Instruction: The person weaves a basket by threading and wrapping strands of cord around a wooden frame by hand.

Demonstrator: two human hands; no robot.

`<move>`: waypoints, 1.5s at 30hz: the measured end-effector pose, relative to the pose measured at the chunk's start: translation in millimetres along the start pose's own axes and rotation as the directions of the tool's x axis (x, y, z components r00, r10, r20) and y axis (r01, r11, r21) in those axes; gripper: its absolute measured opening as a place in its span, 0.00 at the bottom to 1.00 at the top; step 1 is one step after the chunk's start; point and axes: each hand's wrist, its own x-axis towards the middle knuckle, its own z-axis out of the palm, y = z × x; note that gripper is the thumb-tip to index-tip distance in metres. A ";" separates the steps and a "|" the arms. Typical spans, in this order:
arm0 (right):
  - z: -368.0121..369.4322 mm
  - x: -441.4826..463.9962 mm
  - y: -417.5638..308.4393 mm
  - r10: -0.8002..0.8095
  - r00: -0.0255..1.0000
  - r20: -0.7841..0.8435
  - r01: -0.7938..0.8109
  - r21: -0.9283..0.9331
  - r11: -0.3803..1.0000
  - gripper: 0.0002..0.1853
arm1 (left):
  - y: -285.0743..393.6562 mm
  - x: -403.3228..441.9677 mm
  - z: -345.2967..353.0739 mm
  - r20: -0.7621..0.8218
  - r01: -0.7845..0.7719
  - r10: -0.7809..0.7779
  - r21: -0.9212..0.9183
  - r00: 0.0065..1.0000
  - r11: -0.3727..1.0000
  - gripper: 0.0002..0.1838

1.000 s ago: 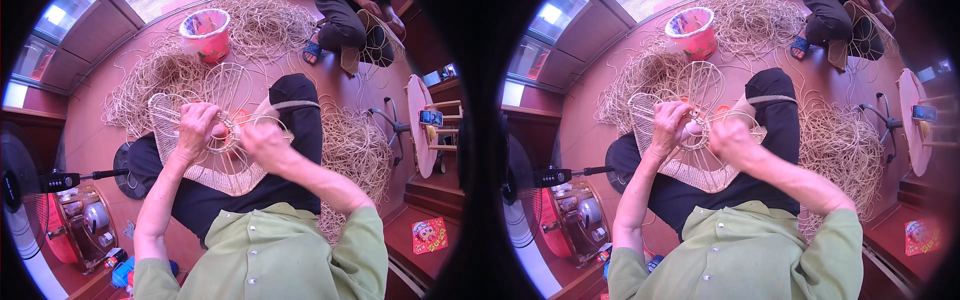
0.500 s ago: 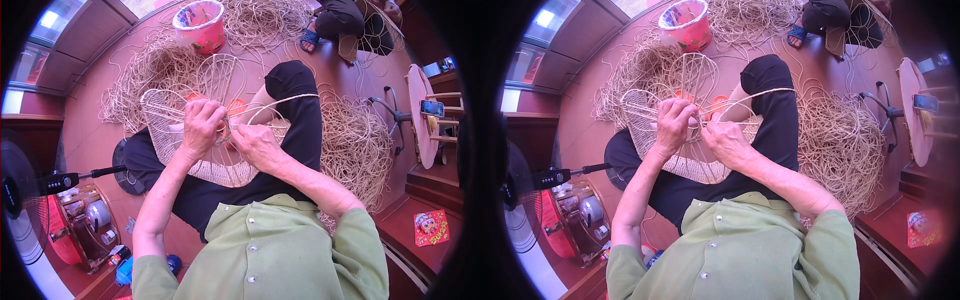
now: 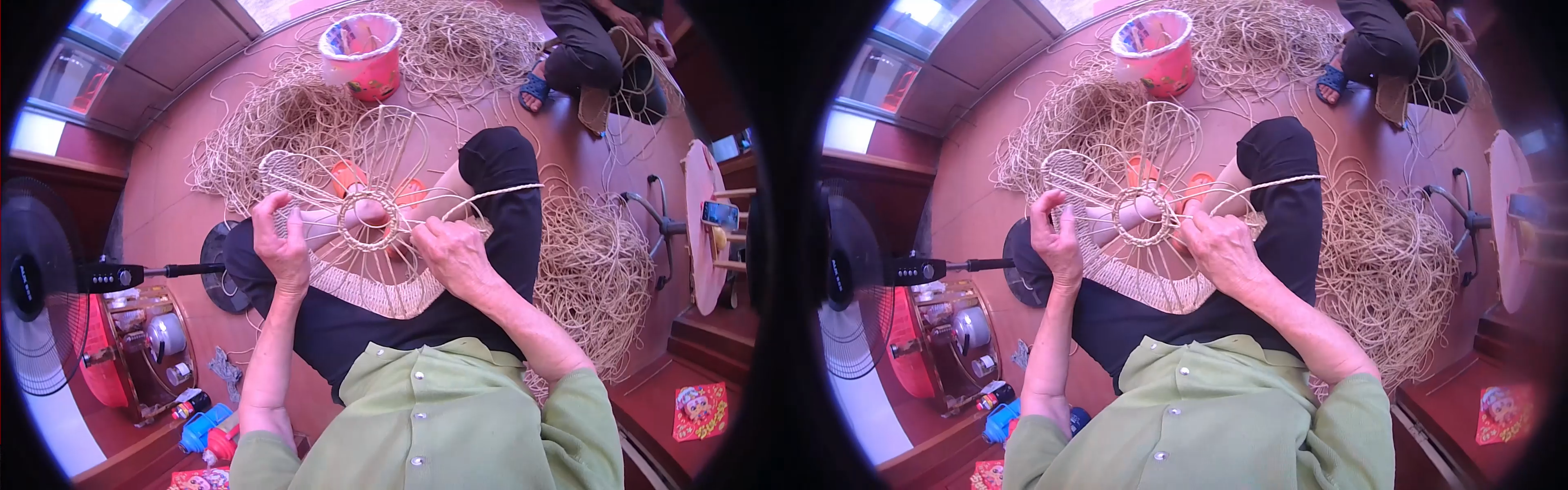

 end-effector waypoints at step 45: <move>-20.2 -48.6 -21.9 0.436 0.893 0.116 -0.450 0.270 0.851 0.10 | 54.8 44.6 71.8 0.924 -0.774 0.365 -0.149 0.112 0.615 0.12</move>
